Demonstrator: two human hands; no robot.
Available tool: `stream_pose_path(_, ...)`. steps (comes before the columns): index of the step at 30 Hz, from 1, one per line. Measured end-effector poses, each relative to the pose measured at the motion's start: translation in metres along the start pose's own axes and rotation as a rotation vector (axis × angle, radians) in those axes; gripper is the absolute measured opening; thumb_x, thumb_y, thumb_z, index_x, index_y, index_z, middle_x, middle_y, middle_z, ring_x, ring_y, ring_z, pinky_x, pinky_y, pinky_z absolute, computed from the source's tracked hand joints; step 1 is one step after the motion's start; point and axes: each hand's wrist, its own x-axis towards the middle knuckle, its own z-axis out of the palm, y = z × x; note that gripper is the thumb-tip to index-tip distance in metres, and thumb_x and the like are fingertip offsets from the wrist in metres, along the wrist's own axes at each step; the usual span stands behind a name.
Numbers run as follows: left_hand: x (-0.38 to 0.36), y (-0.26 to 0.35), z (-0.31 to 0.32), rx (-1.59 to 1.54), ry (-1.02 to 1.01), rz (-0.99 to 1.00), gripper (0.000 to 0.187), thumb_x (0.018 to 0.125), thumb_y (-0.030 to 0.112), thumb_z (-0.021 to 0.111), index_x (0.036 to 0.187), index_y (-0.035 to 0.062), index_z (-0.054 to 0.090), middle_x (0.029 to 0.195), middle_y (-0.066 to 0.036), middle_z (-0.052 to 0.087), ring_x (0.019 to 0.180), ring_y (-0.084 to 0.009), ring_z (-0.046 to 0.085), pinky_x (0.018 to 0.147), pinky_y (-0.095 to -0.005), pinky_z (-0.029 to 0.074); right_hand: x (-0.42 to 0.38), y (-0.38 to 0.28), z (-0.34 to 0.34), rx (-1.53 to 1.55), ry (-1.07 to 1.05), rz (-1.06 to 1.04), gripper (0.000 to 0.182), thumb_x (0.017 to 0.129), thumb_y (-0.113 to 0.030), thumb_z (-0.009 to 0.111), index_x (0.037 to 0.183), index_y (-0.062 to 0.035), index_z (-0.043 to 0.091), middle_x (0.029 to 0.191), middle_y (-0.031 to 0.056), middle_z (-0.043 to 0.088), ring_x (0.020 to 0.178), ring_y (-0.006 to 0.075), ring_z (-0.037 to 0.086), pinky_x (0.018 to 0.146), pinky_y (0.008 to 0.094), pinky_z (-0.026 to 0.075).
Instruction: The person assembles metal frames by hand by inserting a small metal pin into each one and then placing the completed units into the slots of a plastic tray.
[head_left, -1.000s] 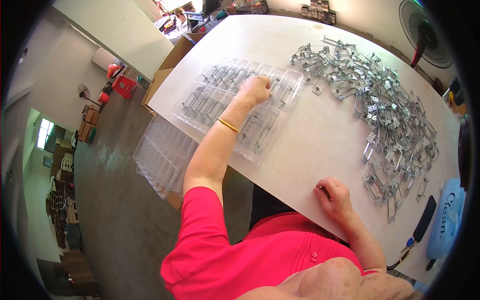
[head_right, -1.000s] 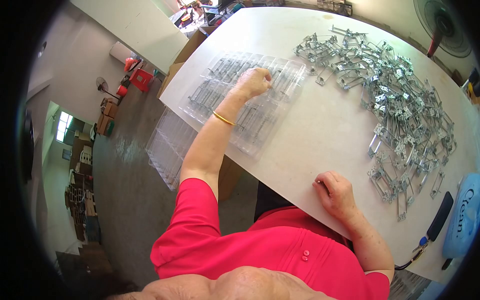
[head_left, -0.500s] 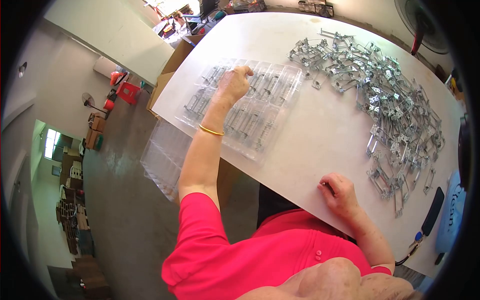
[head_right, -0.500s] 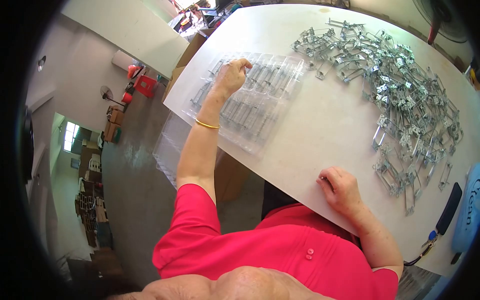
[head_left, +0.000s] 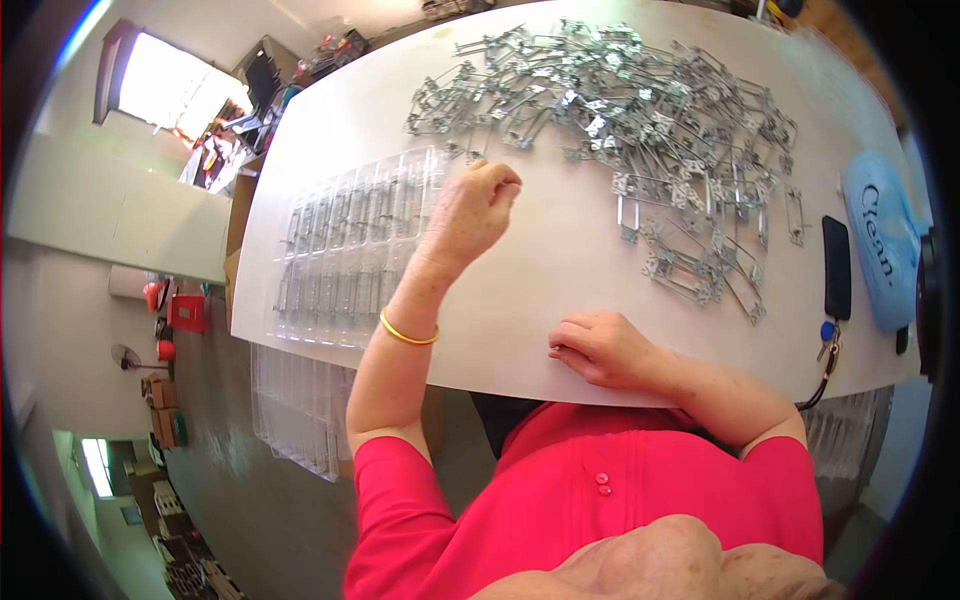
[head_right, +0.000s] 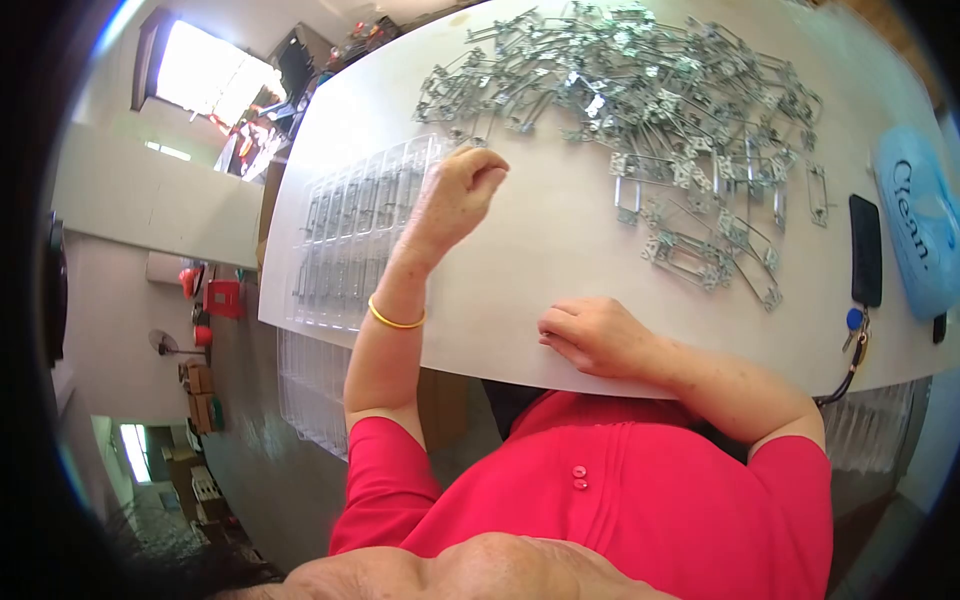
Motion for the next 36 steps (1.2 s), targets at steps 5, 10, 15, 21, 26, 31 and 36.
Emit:
stream_pose_path(5,0.017,0.022,0.066,-0.182,-0.081,-0.021,0.011,0.091,0.01,0.069,0.096,0.0006,0.071,0.089,-0.014,0.067,0.071,-0.0248,0.063,0.07,-0.0353,0.051,-0.005,0.005,0.004,-0.052,0.0,-0.031,0.013,0.089,-0.012,0.069,0.095,-0.0064,0.059,0.082,0.0129,0.062,0.076,0.0367,0.063,0.068,0.046,0.052)
stream_pose_path(10,0.034,0.056,0.101,0.059,0.014,0.31,0.016,0.087,0.008,0.07,0.101,0.0029,0.067,0.106,-0.013,0.067,0.096,-0.034,0.062,0.086,-0.042,0.05,-0.006,0.009,0.005,-0.042,-0.013,-0.062,0.013,0.09,-0.016,0.068,0.094,-0.0076,0.058,0.083,0.0123,0.062,0.078,0.037,0.063,0.069,0.0467,0.052)
stream_pose_path(15,0.05,0.067,0.126,0.148,-0.006,0.408,0.031,0.083,0.01,0.074,0.113,0.0034,0.066,0.118,-0.015,0.065,0.113,-0.0368,0.058,0.098,-0.0447,0.047,-0.008,0.011,0.007,-0.051,0.003,-0.067,0.013,0.089,-0.016,0.069,0.093,-0.0084,0.059,0.083,0.0108,0.06,0.077,0.0353,0.063,0.069,0.0461,0.052)
stream_pose_path(21,0.058,0.079,0.138,0.101,-0.052,0.385,0.033,0.085,0.014,0.073,0.115,0.0043,0.066,0.12,-0.016,0.064,0.116,-0.0359,0.058,0.1,-0.0456,0.045,-0.01,0.016,0.012,-0.06,0.011,-0.083,0.013,0.088,-0.015,0.071,0.093,-0.0087,0.06,0.083,0.0093,0.059,0.078,0.0331,0.062,0.068,0.0456,0.051)
stream_pose_path(26,0.06,0.085,0.152,0.182,-0.121,0.451,0.032,0.087,0.013,0.069,0.118,0.0053,0.064,0.121,-0.015,0.064,0.117,-0.0345,0.058,0.1,-0.0451,0.044,-0.009,0.015,0.011,-0.06,0.025,-0.099,0.014,0.088,-0.016,0.07,0.092,-0.0084,0.059,0.084,0.0091,0.059,0.08,0.0324,0.063,0.07,0.0456,0.052)
stream_pose_path(31,0.06,0.09,0.151,0.277,-0.214,0.407,0.033,0.089,0.008,0.064,0.121,0.0054,0.062,0.119,-0.015,0.066,0.116,-0.0331,0.06,0.1,-0.0446,0.042,-0.008,0.015,0.011,-0.059,-0.016,-0.067,0.014,0.088,-0.016,0.069,0.09,-0.006,0.059,0.084,0.0121,0.062,0.083,0.0349,0.063,0.072,0.0478,0.052)
stream_pose_path(36,0.066,0.082,0.152,0.313,-0.101,0.565,0.022,0.087,0.006,0.062,0.108,0.0044,0.067,0.101,-0.014,0.07,0.102,-0.0326,0.064,0.099,-0.0443,0.043,-0.009,0.016,0.012,-0.065,-0.013,-0.078,0.014,0.088,-0.017,0.068,0.091,-0.0067,0.059,0.084,0.0115,0.062,0.083,0.0351,0.064,0.073,0.0475,0.052)
